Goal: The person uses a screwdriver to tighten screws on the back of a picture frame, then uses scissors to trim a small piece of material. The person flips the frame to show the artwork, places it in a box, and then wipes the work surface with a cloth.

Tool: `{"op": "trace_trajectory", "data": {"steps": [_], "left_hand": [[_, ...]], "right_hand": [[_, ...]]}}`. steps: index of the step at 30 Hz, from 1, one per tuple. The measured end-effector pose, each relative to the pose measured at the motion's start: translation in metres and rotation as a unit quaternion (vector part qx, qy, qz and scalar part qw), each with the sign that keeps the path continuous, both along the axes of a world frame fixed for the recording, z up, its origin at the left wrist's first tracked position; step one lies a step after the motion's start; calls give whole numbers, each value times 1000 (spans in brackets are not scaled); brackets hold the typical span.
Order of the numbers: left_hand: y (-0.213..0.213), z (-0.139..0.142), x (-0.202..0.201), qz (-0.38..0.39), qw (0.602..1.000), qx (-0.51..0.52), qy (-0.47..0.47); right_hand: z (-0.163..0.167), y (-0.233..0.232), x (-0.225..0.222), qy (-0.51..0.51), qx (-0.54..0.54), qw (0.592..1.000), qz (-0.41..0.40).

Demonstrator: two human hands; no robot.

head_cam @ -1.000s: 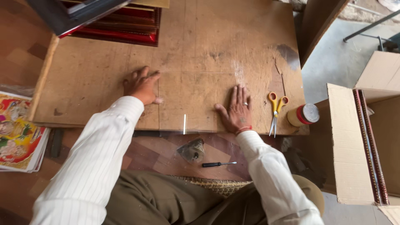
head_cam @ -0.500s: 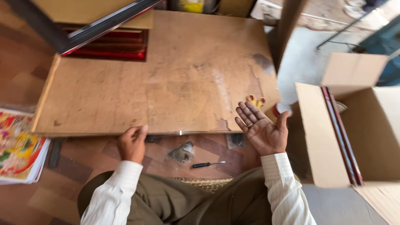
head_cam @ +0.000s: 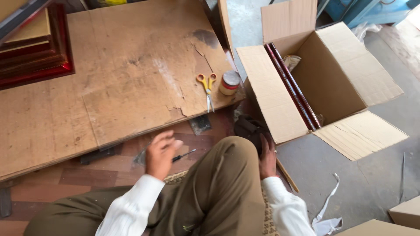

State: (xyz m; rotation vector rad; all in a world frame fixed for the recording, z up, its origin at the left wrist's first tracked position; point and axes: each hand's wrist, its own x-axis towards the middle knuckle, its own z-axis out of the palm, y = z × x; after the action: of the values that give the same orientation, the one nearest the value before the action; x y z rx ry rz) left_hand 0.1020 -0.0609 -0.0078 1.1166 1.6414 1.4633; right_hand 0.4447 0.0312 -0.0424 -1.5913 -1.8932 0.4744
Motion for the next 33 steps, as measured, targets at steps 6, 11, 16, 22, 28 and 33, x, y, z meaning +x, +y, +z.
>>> {"op": "trace_trajectory", "data": {"steps": [6,11,16,22,28,33], "left_hand": [[65,57,129,-70,997,3,-27],[35,76,222,-207,974,95,-5],[21,67,289,-250,926,190,211],[27,80,334,-277,956,89,34],[57,91,327,-262,894,-130,-340],[48,54,325,-256,801,-66,-537]], "right_hand": [[-16,8,20,-127,-64,984,-111],[6,-40,73,157,51,980,-113],[28,-40,96,372,-134,918,-3],[40,-42,102,297,-275,908,105],[41,-67,118,229,-316,912,127],[37,-53,137,171,-38,983,-47]]}}
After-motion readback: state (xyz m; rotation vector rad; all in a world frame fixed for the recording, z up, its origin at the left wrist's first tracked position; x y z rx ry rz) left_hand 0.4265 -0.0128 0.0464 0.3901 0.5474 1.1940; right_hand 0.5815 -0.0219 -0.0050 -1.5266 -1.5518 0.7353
